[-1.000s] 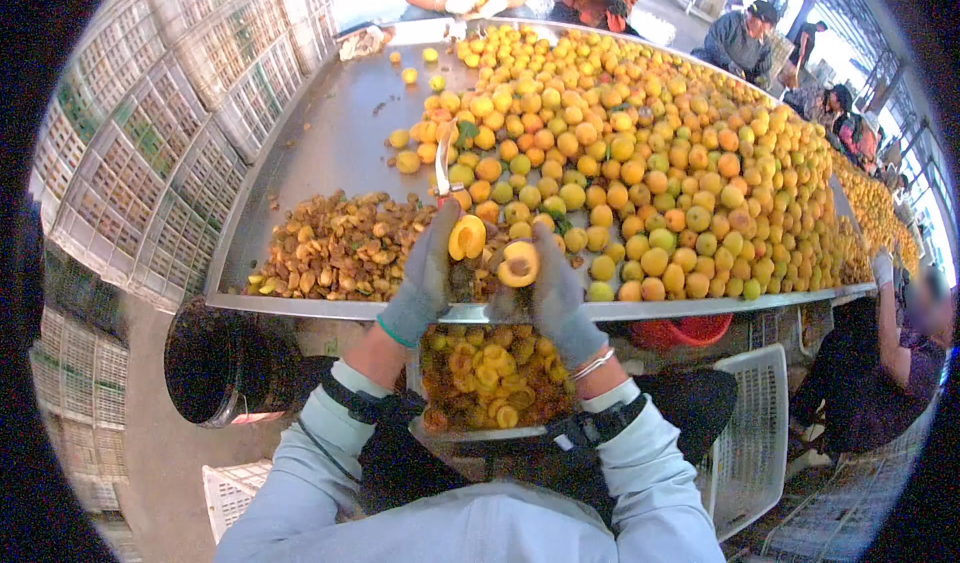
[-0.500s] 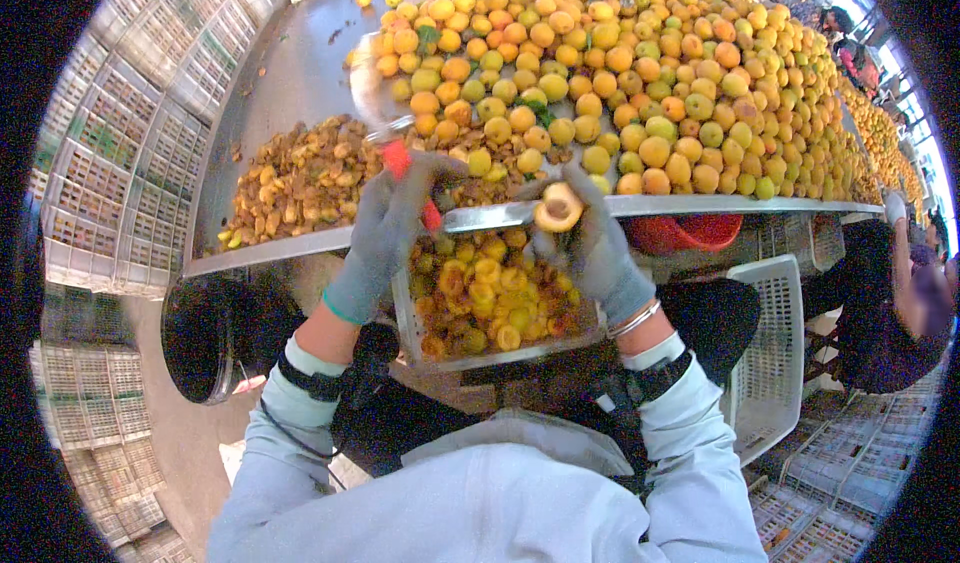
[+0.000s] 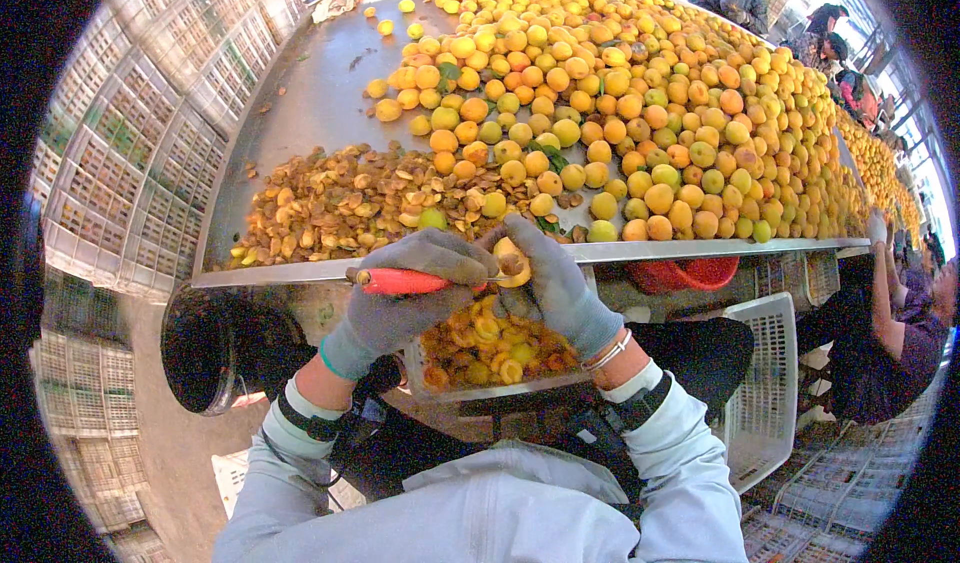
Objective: Pitting apricots using a small paring knife at a large sorting table in an industrial shed.
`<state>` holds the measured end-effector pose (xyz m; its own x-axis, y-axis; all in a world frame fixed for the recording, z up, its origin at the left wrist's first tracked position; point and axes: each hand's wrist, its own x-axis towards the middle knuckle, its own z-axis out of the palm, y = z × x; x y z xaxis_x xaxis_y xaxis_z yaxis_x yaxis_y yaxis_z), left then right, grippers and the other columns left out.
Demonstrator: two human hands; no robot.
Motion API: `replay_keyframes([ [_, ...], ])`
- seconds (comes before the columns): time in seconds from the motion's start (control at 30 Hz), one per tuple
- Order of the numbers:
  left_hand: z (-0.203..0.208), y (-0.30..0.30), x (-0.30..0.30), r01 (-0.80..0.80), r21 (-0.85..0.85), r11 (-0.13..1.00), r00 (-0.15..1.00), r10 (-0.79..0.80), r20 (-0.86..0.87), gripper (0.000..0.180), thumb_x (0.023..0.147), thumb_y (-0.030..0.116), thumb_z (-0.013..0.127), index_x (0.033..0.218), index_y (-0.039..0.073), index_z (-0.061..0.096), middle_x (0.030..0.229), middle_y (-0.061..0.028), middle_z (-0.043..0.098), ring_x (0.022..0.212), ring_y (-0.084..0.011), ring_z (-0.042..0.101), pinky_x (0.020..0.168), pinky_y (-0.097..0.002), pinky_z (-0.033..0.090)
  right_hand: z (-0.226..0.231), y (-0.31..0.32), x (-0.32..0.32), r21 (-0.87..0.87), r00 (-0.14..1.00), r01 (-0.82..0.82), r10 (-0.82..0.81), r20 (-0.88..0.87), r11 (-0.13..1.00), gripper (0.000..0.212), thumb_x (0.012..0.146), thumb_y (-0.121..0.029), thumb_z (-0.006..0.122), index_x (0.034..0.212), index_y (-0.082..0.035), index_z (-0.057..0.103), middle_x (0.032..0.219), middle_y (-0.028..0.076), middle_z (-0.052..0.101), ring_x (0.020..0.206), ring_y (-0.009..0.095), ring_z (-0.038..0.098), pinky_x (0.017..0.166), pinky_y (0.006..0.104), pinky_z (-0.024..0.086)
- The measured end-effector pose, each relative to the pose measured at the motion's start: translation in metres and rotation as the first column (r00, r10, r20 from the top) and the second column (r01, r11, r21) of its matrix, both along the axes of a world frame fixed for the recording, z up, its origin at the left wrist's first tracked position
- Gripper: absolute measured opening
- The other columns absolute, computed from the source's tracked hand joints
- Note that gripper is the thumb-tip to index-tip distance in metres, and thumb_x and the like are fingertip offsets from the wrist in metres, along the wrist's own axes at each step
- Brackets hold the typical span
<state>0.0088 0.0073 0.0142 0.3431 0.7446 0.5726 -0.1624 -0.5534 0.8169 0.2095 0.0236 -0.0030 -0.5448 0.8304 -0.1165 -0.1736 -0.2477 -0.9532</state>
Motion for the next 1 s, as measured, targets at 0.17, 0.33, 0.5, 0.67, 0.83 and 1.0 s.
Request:
replay_keyframes([
  [0.17,-0.001,-0.004,-0.004,-0.026,0.048,0.999,0.996,0.03,-0.089,0.022,0.075,-0.001,0.07,0.096,0.005,0.067,0.097,-0.0092,0.064,0.091,-0.0214,0.061,0.08,-0.0309,0.049,0.008,0.002,-0.015,-0.226,0.992,0.028,-0.056,-0.117,0.974,0.041,0.096,-0.044,0.036,0.099,-0.007,0.055,0.081,0.003,0.06,0.066,0.011,0.058,0.051,0.0229,0.05],
  [0.33,-0.004,-0.001,-0.007,-0.078,0.052,0.996,0.994,0.081,-0.071,0.022,0.075,-0.001,0.069,0.096,0.005,0.067,0.099,-0.01,0.065,0.096,-0.0215,0.061,0.083,-0.0308,0.049,0.004,0.018,-0.03,-0.411,0.813,-0.385,0.093,-0.575,0.826,0.046,0.092,-0.053,0.038,0.09,-0.01,0.056,0.071,0.002,0.059,0.056,0.013,0.057,0.048,0.0236,0.049],
  [0.5,-0.01,0.007,-0.012,-0.181,-0.068,0.981,0.983,0.182,0.005,0.02,0.075,-0.001,0.069,0.095,0.002,0.066,0.101,-0.0106,0.065,0.097,-0.0205,0.061,0.085,-0.0307,0.048,-0.004,0.023,-0.061,-0.544,0.875,0.001,-0.264,-0.406,0.839,0.046,0.091,-0.055,0.041,0.09,-0.012,0.058,0.069,0.001,0.059,0.055,0.014,0.056,0.049,0.0283,0.049],
  [0.67,-0.01,0.018,-0.015,-0.273,-0.251,0.929,0.931,0.321,0.176,0.018,0.078,0.001,0.067,0.096,0.003,0.064,0.097,-0.0104,0.065,0.084,-0.0169,0.062,0.075,-0.0287,0.052,0.004,0.028,-0.09,-0.499,0.838,0.15,-0.378,-0.393,0.853,0.047,0.091,-0.055,0.039,0.096,-0.012,0.057,0.079,0.001,0.061,0.06,0.013,0.056,0.055,0.0266,0.049],
  [0.83,-0.015,0.034,-0.024,-0.37,-0.436,0.821,0.841,0.495,0.218,0.018,0.082,0.008,0.065,0.099,0.004,0.064,0.09,-0.0065,0.065,0.072,-0.0128,0.06,0.067,-0.0267,0.051,-0.002,0.033,-0.123,-0.205,0.81,0.292,-0.356,-0.466,0.934,0.04,0.095,-0.048,0.036,0.105,-0.012,0.052,0.086,0.0,0.059,0.066,0.011,0.056,0.055,0.0258,0.047],
  [1.0,-0.033,0.067,-0.037,-0.547,-0.441,0.712,0.672,0.687,0.276,0.014,0.083,0.008,0.065,0.096,0.003,0.064,0.08,-0.0019,0.063,0.06,-0.0053,0.053,0.05,-0.0187,0.041,-0.02,0.04,-0.126,-0.226,0.847,0.116,-0.215,-0.486,0.967,0.03,0.096,-0.04,0.04,0.102,-0.012,0.052,0.083,0.002,0.057,0.068,0.011,0.055,0.055,0.026,0.047],
])
